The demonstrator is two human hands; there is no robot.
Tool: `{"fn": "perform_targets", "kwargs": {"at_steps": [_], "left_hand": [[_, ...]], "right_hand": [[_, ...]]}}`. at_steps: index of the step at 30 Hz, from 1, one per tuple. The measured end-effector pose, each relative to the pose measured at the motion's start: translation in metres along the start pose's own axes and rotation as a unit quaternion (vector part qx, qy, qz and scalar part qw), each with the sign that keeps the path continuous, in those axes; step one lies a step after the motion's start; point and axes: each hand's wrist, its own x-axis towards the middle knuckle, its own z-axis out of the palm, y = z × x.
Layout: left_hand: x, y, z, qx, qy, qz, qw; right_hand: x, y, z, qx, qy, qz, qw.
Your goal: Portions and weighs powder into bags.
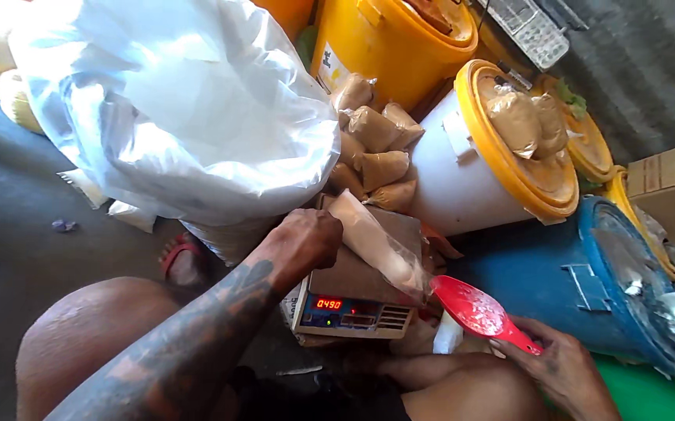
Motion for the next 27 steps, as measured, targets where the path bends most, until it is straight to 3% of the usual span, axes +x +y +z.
{"fn": "perform_targets", "kwargs": {"at_steps": [8,14,21,27], "left_hand": [[-0.001,-0.008,0.003,-0.003,0.000,-0.003,1.000],[-0.004,-0.010,0.006,-0.027,0.011,-0.004,1.000],[0.002,-0.005,0.006,-0.038,-0.011,-0.010,0.999],[-0.006,0.002,-0.004,-0.053,-0.045,-0.006,0.998]], "right_hand": [[-0.005,-0.001,-0.040,0.154,-0.005,-0.005,0.988],[0.032,-0.044,-0.066,0.203,0.040,-0.151,0.967],[0.107,-0.202,-0.052,0.120,0.070,-0.326,0.935],[0.157,-0.351,0.010,-0.057,0.072,-0.398,0.913]]}}
